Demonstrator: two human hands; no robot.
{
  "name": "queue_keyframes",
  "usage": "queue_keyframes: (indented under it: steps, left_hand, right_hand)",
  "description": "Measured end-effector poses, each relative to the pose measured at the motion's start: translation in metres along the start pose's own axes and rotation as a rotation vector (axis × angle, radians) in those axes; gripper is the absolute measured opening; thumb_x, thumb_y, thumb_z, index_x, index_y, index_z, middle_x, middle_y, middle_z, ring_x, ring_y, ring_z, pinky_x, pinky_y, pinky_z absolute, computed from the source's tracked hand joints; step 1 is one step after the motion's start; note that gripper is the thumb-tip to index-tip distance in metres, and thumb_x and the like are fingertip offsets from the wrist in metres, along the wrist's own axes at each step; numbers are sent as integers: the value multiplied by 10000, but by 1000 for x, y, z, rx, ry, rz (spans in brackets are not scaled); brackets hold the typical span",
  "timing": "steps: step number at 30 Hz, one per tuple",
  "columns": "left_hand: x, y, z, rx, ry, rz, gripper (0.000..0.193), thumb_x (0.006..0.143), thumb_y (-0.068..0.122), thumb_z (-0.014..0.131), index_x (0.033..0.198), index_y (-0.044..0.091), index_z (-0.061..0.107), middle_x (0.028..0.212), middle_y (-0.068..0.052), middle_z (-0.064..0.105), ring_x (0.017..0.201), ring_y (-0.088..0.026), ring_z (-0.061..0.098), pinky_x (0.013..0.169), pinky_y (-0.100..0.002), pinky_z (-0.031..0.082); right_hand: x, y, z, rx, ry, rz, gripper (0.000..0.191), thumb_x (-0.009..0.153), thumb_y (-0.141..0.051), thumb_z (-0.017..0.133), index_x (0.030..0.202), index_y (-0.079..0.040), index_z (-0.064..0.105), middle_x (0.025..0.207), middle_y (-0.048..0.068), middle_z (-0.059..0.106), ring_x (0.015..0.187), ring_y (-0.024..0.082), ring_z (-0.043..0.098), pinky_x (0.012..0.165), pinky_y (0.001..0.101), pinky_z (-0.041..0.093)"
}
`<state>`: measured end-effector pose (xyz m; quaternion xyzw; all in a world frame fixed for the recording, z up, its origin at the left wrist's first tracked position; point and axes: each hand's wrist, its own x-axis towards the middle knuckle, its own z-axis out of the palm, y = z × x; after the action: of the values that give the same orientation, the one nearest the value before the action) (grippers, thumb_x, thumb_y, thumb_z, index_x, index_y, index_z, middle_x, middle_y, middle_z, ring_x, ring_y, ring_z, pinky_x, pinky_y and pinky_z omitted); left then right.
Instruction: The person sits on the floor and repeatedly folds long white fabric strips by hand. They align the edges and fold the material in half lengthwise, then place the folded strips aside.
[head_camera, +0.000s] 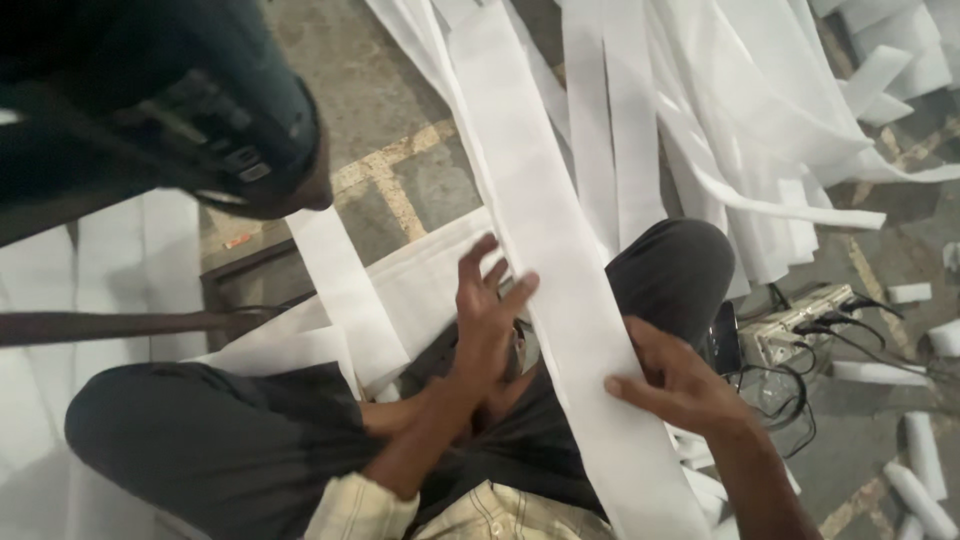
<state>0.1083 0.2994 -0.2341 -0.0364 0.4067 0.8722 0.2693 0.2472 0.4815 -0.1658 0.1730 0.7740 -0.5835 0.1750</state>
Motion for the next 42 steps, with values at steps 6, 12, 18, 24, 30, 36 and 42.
queue_keyframes:
  steps: [6, 12, 18, 24, 30, 36, 42]
  left_hand:
    - [70, 21, 1, 4, 64, 109, 761, 866, 137, 732, 1457, -6, 275, 1298, -287, 574, 1195, -308, 616, 989, -387, 559]
    - [47, 23, 9, -8, 12, 0, 761, 855, 172, 719, 1493, 47, 323, 1220, -240, 647, 1082, -274, 630, 881, -396, 560]
    - [-42, -20, 8, -8, -128, -67, 816, 827, 83, 757, 1531, 37, 347, 1346, -158, 561, 1207, -263, 572, 973, -414, 539]
    - [-78, -31, -5, 182, -256, 77, 856, 879, 83, 766, 1558, 67, 244, 1470, -160, 395, 1320, -261, 490, 1074, -451, 541]
    - [-79, -17, 0, 247, -239, 127, 919, 899, 138, 730, 1621, 82, 164, 1436, -231, 446, 1314, -307, 528, 1025, -448, 566]
    - [-73, -14, 10, 203, -159, 46, 985, 895, 176, 708, 1646, 108, 73, 1455, -294, 456, 1289, -358, 564, 1003, -445, 548]
    - [-70, -12, 10, 339, -151, 154, 929, 911, 157, 716, 1642, 89, 146, 1654, -186, 241, 1446, -348, 406, 1107, -471, 496]
  right_hand:
    - [-39, 51, -18, -45, -248, 130, 672, 761, -253, 852, 1350, -23, 627, 1092, 159, 780, 947, 219, 786, 809, 365, 643]
    - [-108, 153, -47, -602, -559, 837, 698, 827, -317, 826, 1388, 5, 565, 1217, 180, 692, 1065, 235, 712, 906, 382, 587]
    - [-100, 218, -59, -271, -420, 649, 720, 921, -345, 748, 1447, 69, 484, 1354, 233, 608, 1204, 281, 633, 1028, 418, 522]
    - [23, 118, -29, 596, -30, -417, 673, 975, -242, 645, 1513, 75, 394, 1539, 197, 497, 1413, 256, 500, 1163, 400, 438]
    - [46, -14, 8, 374, 135, -369, 715, 893, -138, 665, 1531, 92, 437, 1365, 180, 632, 1265, 223, 579, 1065, 337, 453]
    - [38, -32, 15, 348, 143, -393, 696, 885, -93, 664, 1518, 84, 433, 1337, 175, 644, 1246, 207, 603, 1077, 328, 452]
    - [37, -30, 12, 264, 208, -327, 678, 835, -59, 658, 1479, 80, 497, 1267, 146, 653, 1179, 190, 609, 1013, 312, 455]
